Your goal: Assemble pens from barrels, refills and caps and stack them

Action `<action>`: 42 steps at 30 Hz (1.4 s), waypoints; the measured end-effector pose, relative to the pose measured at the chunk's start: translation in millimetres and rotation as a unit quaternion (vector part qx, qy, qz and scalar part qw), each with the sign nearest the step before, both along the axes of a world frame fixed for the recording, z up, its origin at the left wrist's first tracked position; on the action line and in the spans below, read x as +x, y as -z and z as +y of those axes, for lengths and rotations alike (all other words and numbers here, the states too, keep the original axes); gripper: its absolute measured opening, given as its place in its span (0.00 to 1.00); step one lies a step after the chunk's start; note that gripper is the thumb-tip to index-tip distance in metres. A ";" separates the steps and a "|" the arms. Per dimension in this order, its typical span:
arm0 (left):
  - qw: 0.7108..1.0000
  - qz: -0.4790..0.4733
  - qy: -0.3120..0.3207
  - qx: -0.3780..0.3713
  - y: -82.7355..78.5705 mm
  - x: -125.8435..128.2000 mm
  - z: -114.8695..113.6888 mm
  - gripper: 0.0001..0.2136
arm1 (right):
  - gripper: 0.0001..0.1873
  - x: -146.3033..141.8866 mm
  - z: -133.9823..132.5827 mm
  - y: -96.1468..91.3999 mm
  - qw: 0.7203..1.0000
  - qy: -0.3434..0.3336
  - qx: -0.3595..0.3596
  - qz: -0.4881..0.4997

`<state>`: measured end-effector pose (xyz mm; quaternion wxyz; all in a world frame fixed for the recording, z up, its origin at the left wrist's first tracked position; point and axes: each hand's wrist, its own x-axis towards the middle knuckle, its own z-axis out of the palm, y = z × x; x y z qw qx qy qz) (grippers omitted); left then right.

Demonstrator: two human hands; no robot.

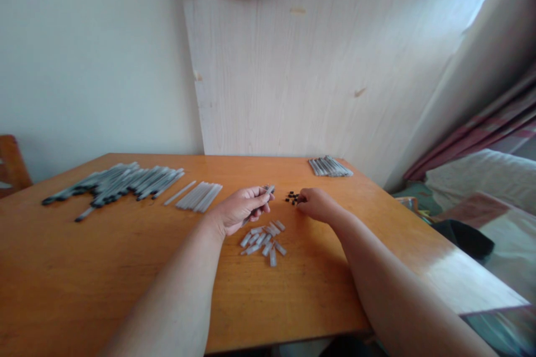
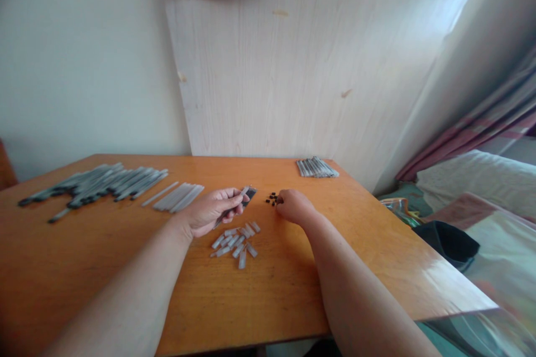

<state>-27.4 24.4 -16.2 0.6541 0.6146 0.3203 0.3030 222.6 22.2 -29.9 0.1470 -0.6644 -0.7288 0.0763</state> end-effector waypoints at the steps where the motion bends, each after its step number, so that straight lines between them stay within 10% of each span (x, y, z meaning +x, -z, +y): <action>1: 1.000 0.002 0.002 0.000 0.1 0.2 -0.1 0.17 | 0.04 -1.9 -1.8 -2.1 1.000 0.000 0.004 0.019; 9: 1.000 0.024 0.017 0.007 0.4 1.0 -1.8 0.17 | 0.06 -19.7 -17.3 -19.2 0.925 -0.064 -0.041 0.372; 18: 0.999 0.032 0.029 0.006 0.4 4.3 -4.5 0.18 | 0.12 -27.4 -23.9 -28.3 0.838 -0.118 -0.030 0.532; 42: 0.998 0.041 0.036 0.008 1.5 5.9 -5.8 0.18 | 0.09 -35.2 -30.1 -33.6 0.877 -0.126 -0.018 0.464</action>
